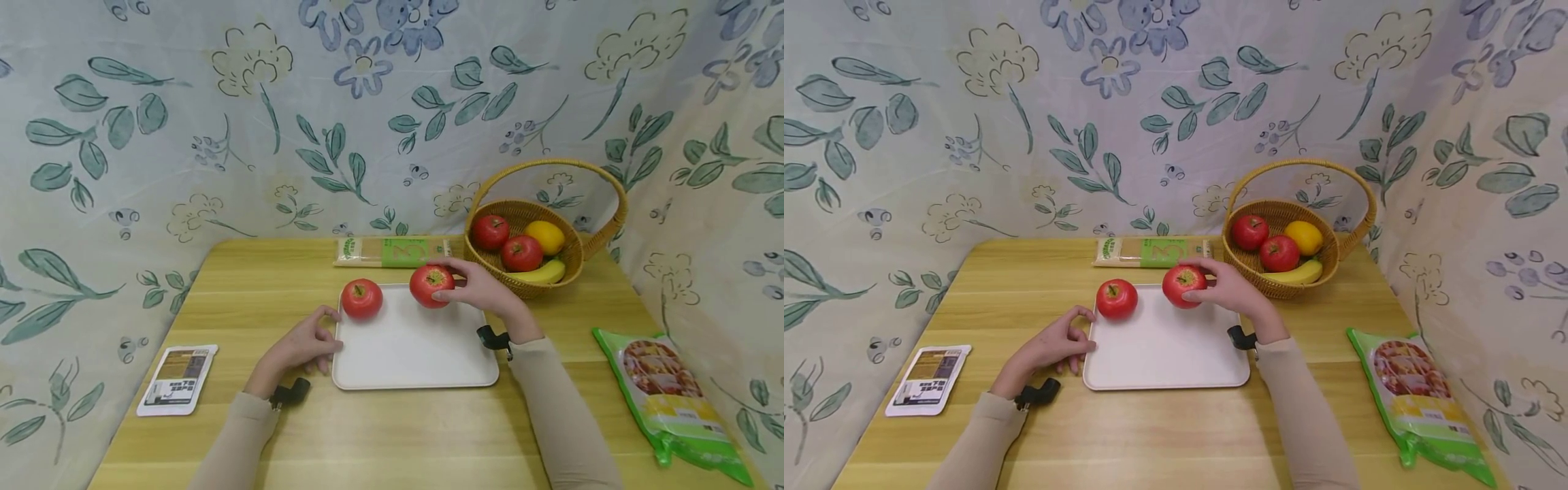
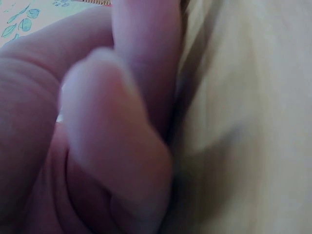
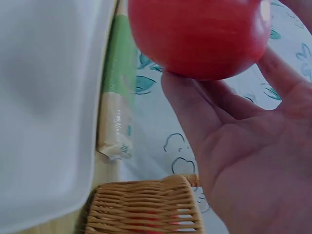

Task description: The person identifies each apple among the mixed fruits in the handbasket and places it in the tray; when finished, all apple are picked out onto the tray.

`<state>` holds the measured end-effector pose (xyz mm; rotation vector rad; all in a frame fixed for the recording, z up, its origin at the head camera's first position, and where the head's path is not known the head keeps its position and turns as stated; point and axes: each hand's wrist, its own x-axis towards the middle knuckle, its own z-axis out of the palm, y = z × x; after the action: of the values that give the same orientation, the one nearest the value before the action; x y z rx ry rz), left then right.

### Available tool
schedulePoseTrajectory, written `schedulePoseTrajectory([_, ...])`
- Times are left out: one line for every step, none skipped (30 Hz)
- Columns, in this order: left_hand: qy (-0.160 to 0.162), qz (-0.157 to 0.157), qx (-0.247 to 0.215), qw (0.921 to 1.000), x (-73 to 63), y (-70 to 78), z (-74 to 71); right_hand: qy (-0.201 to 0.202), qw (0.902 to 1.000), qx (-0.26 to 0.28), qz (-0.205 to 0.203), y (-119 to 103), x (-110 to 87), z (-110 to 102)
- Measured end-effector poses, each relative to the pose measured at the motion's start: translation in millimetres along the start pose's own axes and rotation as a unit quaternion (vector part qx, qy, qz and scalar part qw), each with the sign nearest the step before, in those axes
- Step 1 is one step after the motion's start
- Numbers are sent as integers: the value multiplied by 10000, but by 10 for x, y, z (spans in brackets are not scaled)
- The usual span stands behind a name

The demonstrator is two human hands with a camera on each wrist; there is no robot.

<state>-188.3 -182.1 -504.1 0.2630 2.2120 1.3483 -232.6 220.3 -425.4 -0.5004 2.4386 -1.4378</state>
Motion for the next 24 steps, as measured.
schedulePoseTrajectory([4,-3,9,10000,0,-1,-1,-55,9999,-135,7,19,15,23])
schedulePoseTrajectory([7,-3,16,10000,1,-2,-3,-112,9996,-256,3,40,31,44])
schedulePoseTrajectory([9,4,20,10000,1,-2,-4,-150,9992,-378,26,68,47,64])
schedulePoseTrajectory([9,10,22,10000,1,-1,-4,-182,9986,-485,61,101,65,83])
schedulePoseTrajectory([10,19,23,10000,1,1,-5,-199,9979,-600,114,131,79,100])
schedulePoseTrajectory([7,25,25,10000,1,2,-6,-212,9974,-674,156,159,90,112])
schedulePoseTrajectory([3,25,21,10000,0,4,-6,-223,9967,-747,208,183,100,119])
schedulePoseTrajectory([2,24,16,10000,-1,5,-6,-224,9964,-780,255,208,109,125])
schedulePoseTrajectory([2,23,10,10000,-2,7,-6,-217,9959,-819,306,229,116,128])
schedulePoseTrajectory([0,17,6,10000,-3,8,-5,-224,9958,-822,335,246,120,127])
schedulePoseTrajectory([-1,14,8,10000,-3,8,-4,-224,9958,-803,367,253,119,124])
schedulePoseTrajectory([-3,8,8,10000,-3,9,-4,-237,9960,-774,378,260,120,120])
schedulePoseTrajectory([-4,6,8,10000,-4,9,-3,-245,9961,-752,394,265,121,117])
schedulePoseTrajectory([0,8,16,10000,-3,10,-3,-250,9962,-720,414,273,123,115])
schedulePoseTrajectory([3,7,22,10000,-3,10,-3,-269,9962,-718,419,276,125,112])
schedulePoseTrajectory([5,7,28,10000,-2,10,-3,-287,9963,-680,431,274,124,109])
schedulePoseTrajectory([8,3,34,10000,-1,11,-3,-307,9963,-668,440,274,125,107])
schedulePoseTrajectory([9,-2,31,10000,0,12,-3,-331,9963,-663,434,276,127,104])
schedulePoseTrajectory([10,-5,33,10000,0,12,-3,-347,9963,-652,444,277,127,103])
schedulePoseTrajectory([9,-10,34,10000,1,13,-3,-367,9963,-634,456,282,130,101])
schedulePoseTrajectory([6,-17,33,10000,2,13,-3,-389,9962,-621,463,279,129,100])
schedulePoseTrajectory([4,-19,33,10000,2,14,-2,-407,9963,-593,477,279,129,100])
schedulePoseTrajectory([2,-21,31,10000,1,14,-2,-424,9962,-590,475,284,131,100])
schedulePoseTrajectory([-1,-19,28,10000,2,14,-1,-435,9963,-563,480,284,131,101])
